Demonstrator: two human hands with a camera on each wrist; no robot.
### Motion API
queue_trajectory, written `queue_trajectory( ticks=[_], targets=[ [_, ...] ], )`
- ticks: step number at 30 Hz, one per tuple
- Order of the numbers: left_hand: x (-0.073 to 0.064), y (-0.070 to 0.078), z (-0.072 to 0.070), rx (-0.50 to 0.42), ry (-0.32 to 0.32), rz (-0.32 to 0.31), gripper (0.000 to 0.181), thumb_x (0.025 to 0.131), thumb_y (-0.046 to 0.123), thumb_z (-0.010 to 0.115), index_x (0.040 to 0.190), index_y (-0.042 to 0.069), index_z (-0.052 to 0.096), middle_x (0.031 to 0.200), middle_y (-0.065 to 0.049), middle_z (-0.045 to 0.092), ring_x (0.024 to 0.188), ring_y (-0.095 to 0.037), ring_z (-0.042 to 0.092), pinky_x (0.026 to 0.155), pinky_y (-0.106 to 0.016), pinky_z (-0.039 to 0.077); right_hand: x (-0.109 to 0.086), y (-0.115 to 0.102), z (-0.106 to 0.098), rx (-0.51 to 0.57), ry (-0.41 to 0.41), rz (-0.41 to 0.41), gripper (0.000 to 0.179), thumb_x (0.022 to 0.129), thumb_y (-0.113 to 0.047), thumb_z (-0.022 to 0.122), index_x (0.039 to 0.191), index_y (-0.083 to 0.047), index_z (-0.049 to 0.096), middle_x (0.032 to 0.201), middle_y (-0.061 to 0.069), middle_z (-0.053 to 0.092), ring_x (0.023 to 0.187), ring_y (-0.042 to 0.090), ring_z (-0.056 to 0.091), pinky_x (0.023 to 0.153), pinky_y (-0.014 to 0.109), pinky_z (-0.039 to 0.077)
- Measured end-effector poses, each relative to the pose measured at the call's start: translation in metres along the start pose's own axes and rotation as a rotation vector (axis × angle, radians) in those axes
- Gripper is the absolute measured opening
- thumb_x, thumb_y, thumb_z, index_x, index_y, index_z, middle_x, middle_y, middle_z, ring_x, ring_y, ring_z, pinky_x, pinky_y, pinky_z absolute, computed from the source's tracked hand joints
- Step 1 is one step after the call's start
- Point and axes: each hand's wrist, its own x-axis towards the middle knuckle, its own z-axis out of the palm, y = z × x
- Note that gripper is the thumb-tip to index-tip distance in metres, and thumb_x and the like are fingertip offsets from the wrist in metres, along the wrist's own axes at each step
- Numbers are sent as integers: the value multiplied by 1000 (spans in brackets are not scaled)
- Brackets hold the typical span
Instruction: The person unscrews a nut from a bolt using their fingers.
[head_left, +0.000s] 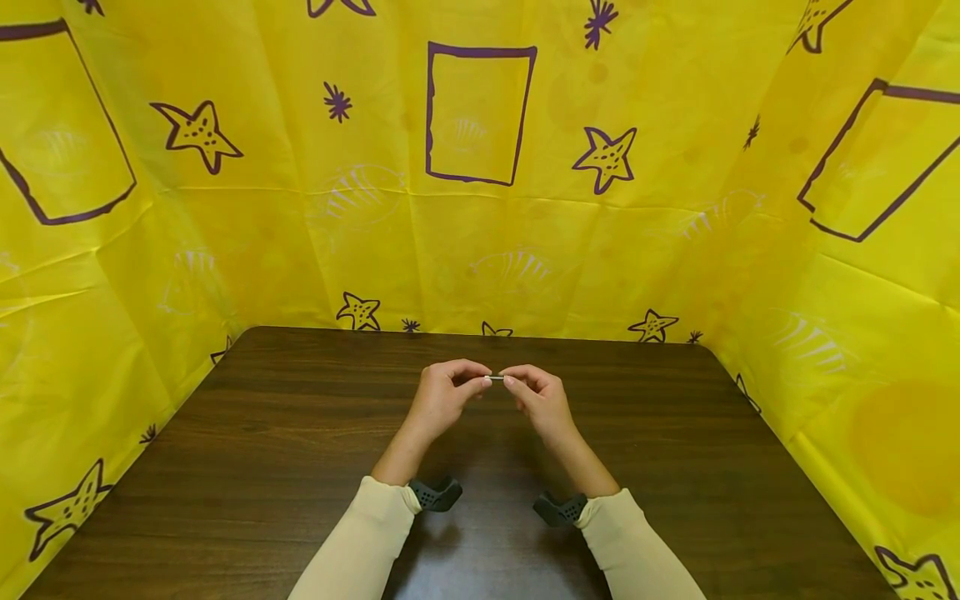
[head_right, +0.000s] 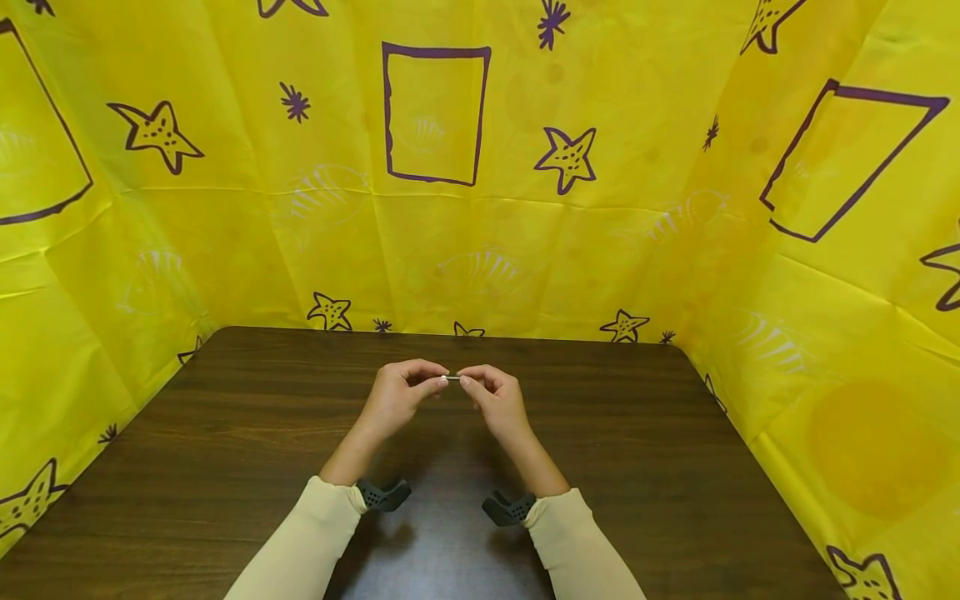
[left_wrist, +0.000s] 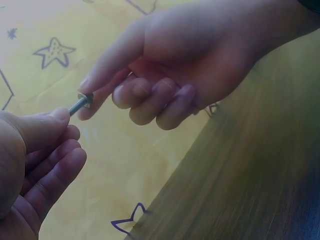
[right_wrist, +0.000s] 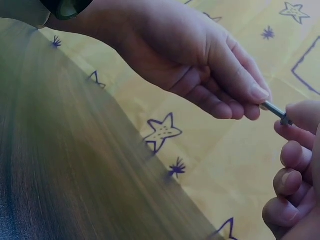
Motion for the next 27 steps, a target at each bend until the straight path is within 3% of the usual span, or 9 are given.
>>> queue_trajectory(
  ticks=[6, 14, 27],
  targets=[
    [1, -1, 0, 0, 0, -2, 9, 85, 8, 75, 93, 5, 75, 77, 2, 69, 66, -18, 65, 61, -30, 55, 2, 8, -2, 29, -16, -23, 17, 92, 3, 62, 105, 14, 64, 58, 6, 47, 47, 9, 39, 42, 21, 32],
    [0, -1, 0, 7, 4, -7, 7, 85, 8, 75, 91, 9, 76, 76, 2, 69, 65, -14, 64, 62, -29, 55, 5, 33, -6, 49, -16, -121, 15, 90, 1, 64, 104, 4, 68, 57, -2, 47, 45, 9, 37, 39, 23, 30],
    [0, -2, 0, 3, -4, 4, 10, 85, 8, 75, 94, 4, 75, 78, 0, 70, 67, -17, 65, 62, -29, 55, 6, 30, -6, 76, -14, -70, 19, 89, 9, 62, 107, 15, 62, 57, 1, 44, 47, 8, 38, 42, 21, 32]
  ],
)
